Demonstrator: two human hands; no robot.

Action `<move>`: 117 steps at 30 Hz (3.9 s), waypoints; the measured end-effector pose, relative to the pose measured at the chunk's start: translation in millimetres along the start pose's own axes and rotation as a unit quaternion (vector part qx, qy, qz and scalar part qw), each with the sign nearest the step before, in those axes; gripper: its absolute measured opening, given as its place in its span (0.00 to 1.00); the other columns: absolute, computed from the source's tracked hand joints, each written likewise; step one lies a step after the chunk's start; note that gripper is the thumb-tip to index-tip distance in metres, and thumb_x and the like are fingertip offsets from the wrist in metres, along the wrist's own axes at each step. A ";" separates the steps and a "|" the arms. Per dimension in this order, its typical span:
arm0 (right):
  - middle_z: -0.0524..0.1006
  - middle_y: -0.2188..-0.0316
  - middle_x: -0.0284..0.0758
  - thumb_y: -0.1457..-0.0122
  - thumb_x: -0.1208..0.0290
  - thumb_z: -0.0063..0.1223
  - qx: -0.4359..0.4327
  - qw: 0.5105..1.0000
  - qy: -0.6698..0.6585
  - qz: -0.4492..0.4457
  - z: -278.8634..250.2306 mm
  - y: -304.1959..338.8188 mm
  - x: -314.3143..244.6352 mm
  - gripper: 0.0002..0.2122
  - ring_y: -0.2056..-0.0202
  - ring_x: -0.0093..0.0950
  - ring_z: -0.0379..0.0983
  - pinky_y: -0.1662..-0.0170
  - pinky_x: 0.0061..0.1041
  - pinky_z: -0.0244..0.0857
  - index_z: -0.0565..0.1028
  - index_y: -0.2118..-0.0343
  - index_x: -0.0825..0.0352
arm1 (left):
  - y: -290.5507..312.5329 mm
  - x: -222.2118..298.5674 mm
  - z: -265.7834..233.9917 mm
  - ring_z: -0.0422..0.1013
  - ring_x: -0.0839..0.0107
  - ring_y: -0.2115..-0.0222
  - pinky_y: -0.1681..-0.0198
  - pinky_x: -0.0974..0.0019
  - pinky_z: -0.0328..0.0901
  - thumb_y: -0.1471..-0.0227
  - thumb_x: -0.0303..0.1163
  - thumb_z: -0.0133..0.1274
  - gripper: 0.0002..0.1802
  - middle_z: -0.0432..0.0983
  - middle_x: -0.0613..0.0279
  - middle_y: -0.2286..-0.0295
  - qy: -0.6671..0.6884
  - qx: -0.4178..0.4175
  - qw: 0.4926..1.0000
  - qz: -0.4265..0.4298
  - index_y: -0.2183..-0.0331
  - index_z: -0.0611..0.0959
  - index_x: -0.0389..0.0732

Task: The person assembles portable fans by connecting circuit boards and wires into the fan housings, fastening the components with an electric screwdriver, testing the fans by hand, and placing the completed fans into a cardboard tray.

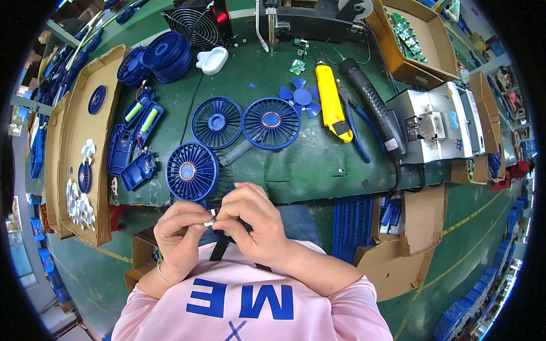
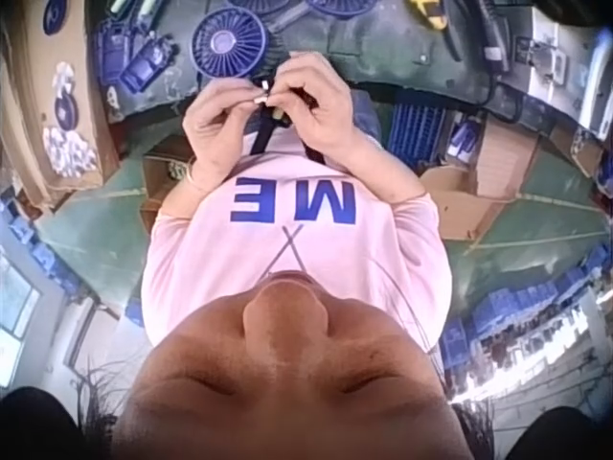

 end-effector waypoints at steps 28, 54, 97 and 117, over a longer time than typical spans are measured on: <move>0.74 0.75 0.35 0.49 0.68 0.60 -0.084 0.996 0.022 -0.004 -5.8 -4.9 3.9 0.09 0.72 0.32 0.70 0.62 0.30 0.60 0.71 0.76 0.64 | -8.0 11.1 2.2 0.68 0.72 0.77 0.72 0.72 0.61 0.64 0.22 0.64 0.10 0.75 0.64 0.77 -0.095 -0.020 0.990 0.099 0.73 0.85 0.42; 0.72 0.75 0.34 0.53 0.75 0.62 -0.045 0.992 0.083 0.087 -34.3 33.5 -10.2 0.09 0.74 0.32 0.67 0.63 0.31 0.58 0.72 0.71 0.65 | -22.9 -6.4 -10.3 0.60 0.52 0.49 0.45 0.57 0.55 0.75 0.32 0.71 0.51 0.59 0.44 0.49 -0.195 0.028 0.969 0.146 0.47 0.63 0.36; 0.75 0.74 0.35 0.56 0.70 0.65 0.005 0.993 0.117 0.007 -44.3 39.9 -11.5 0.14 0.71 0.33 0.71 0.54 0.40 0.60 0.74 0.67 0.67 | -1.5 13.3 -4.4 0.58 0.52 0.47 0.47 0.58 0.60 0.70 0.35 0.72 0.54 0.51 0.39 0.46 -0.146 0.060 0.963 0.219 0.45 0.55 0.43; 0.75 0.75 0.35 0.57 0.67 0.68 0.011 0.996 0.093 -0.013 -48.8 42.5 -6.1 0.16 0.71 0.30 0.71 0.52 0.39 0.58 0.73 0.68 0.67 | -2.2 16.6 -1.0 0.57 0.50 0.47 0.48 0.56 0.63 0.68 0.38 0.71 0.54 0.50 0.36 0.47 -0.135 0.050 0.960 0.240 0.45 0.53 0.47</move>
Point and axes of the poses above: each hand's wrist, its own y-axis away from the middle knuckle, its own z-axis out of the palm, x = y × z, the point moved 3 cm from there along -y, towards the middle knuckle
